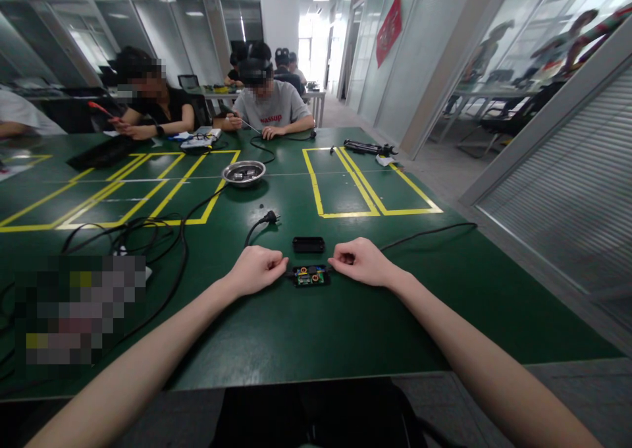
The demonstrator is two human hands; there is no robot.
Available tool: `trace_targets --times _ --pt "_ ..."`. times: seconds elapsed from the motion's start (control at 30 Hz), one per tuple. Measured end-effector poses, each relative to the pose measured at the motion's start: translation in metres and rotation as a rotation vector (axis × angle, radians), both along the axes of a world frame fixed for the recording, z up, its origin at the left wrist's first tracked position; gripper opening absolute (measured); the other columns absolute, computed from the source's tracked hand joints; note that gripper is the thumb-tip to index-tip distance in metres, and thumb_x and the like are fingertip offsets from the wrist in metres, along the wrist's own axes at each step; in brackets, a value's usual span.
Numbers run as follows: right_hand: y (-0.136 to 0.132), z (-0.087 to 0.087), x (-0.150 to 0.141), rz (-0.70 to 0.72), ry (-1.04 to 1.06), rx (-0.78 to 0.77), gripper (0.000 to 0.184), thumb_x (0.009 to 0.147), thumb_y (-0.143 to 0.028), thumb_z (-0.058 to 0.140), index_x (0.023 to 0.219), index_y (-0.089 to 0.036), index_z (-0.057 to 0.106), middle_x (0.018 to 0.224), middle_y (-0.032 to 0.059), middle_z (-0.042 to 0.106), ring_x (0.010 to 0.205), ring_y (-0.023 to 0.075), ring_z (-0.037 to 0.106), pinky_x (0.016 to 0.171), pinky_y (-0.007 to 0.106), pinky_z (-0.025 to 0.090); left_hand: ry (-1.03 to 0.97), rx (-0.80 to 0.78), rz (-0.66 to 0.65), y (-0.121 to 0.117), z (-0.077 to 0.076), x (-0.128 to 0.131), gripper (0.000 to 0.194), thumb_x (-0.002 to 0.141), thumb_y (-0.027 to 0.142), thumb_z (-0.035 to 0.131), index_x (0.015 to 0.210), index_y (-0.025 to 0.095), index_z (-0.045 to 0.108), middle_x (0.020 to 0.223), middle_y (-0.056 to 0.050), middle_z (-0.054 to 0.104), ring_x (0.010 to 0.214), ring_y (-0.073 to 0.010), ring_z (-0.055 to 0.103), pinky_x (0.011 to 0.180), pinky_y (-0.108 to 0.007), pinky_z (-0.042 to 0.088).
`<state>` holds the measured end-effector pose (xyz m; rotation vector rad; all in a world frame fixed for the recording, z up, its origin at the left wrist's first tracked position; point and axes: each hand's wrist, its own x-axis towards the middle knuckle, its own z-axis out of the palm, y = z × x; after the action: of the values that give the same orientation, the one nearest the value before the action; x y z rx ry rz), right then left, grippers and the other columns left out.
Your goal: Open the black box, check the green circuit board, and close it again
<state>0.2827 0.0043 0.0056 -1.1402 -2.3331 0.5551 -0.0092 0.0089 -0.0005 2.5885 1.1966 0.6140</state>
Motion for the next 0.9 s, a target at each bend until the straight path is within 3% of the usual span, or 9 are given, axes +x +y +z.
trace_targets --times 0.33,0.7,0.8,0.9 --pt "-0.004 -0.002 -0.009 -0.027 -0.168 0.003 0.032 0.090 -0.026 0.057 0.060 -0.021 0.048 0.056 -0.0023 0.055 0.054 0.0119 0.048 0.059 0.025 0.030 0.094 0.016 -0.004 -0.004 0.000 0.005 0.045 0.100 0.032 0.046 0.056 0.020 0.046 0.050 0.003 0.046 0.046 -0.0118 0.039 0.054 -0.026 0.023" --pt "-0.005 0.004 -0.011 -0.060 -0.255 0.036 0.027 0.087 -0.021 0.062 0.061 -0.021 0.054 0.060 -0.0017 0.057 0.058 0.0137 0.050 0.060 0.026 0.029 0.181 0.011 0.030 -0.003 0.003 0.006 0.044 0.101 0.033 0.047 0.060 0.020 0.054 0.054 0.001 0.056 0.050 -0.0138 0.049 0.055 -0.026 0.026" --pt "-0.004 0.003 -0.015 -0.109 -0.255 0.088 0.030 0.085 -0.020 0.064 0.059 -0.021 0.051 0.061 -0.0004 0.055 0.065 0.0156 0.053 0.062 0.026 0.032 0.229 0.069 0.106 -0.001 0.003 0.008 0.041 0.103 0.034 0.046 0.067 0.020 0.061 0.060 -0.001 0.063 0.056 -0.0165 0.057 0.056 -0.027 0.028" --pt "-0.002 0.001 -0.016 -0.130 -0.232 0.095 0.027 0.080 -0.018 0.067 0.059 -0.021 0.050 0.064 -0.0004 0.054 0.070 0.0164 0.054 0.064 0.027 0.035 0.245 0.128 0.154 -0.001 0.001 0.010 0.033 0.104 0.033 0.046 0.086 0.020 0.070 0.077 -0.004 0.073 0.065 -0.0188 0.065 0.058 -0.027 0.035"
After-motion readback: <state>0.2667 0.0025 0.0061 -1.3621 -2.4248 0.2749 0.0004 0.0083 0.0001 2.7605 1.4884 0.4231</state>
